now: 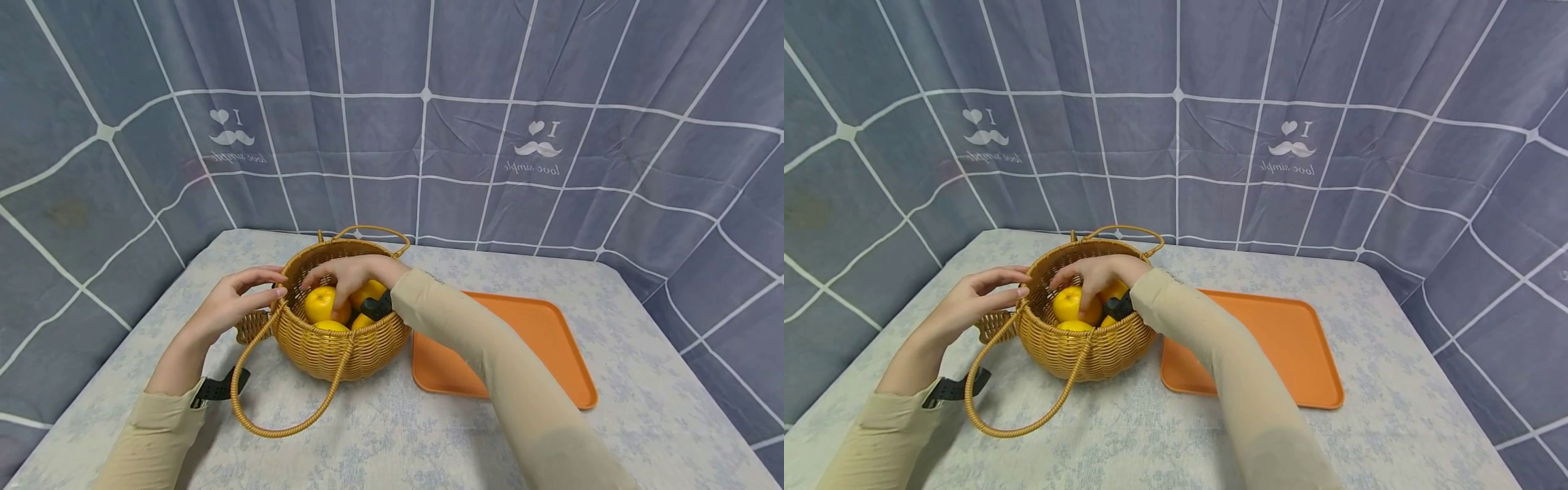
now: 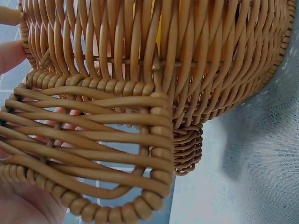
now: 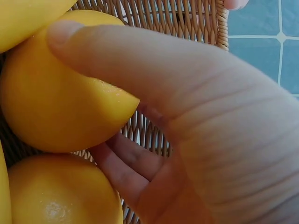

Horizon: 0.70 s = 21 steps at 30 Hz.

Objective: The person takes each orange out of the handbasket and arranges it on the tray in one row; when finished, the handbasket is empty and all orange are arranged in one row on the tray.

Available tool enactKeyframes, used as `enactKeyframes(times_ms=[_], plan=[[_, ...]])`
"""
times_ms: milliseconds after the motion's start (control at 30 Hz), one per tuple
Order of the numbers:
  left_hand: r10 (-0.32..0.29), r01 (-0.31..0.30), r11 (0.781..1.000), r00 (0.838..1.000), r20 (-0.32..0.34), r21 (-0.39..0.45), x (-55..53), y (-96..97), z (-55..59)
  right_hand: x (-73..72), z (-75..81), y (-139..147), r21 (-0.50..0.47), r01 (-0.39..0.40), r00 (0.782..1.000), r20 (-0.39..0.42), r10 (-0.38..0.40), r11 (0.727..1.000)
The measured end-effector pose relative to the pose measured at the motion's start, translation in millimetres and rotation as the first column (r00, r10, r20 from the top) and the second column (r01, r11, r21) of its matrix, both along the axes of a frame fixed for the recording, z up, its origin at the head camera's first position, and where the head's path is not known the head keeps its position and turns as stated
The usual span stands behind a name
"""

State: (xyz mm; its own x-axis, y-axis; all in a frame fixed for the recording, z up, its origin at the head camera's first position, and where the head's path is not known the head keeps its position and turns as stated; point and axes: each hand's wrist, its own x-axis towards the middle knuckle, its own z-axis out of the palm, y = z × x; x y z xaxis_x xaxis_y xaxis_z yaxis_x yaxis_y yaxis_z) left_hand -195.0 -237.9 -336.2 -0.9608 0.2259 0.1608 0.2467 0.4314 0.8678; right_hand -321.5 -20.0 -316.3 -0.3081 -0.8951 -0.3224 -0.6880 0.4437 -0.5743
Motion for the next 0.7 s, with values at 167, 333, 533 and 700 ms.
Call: enactKeyframes(times_ms=[167, 333, 533, 700], plan=[[0.003, -0.003, 1.0, 1.0, -0.005, -0.018, 0.4, 0.1, 0.0, -0.2, -0.8, -0.5, 0.049, -0.033, 0.999, -0.019, 0.034, 0.998], [-0.003, 0.003, 1.0, 1.0, -0.005, -0.007, 0.6, 0.7, 0.2, 0.3, -0.6, 0.4, 0.051, -0.001, 0.998, 0.069, -0.002, 0.999], [-0.005, 0.005, 1.0, 1.0, -0.005, 0.001, 0.9, 0.5, 0.7, 0.1, -0.2, 0.4, 0.052, -0.015, 0.996, 0.093, 0.01, 0.999], [-0.005, 0.005, 1.0, 1.0, -0.002, -0.007, 1.5, 0.4, 1.1, -0.9, -0.3, -0.1, 0.054, -0.024, 0.997, 0.076, 0.02, 0.998]])
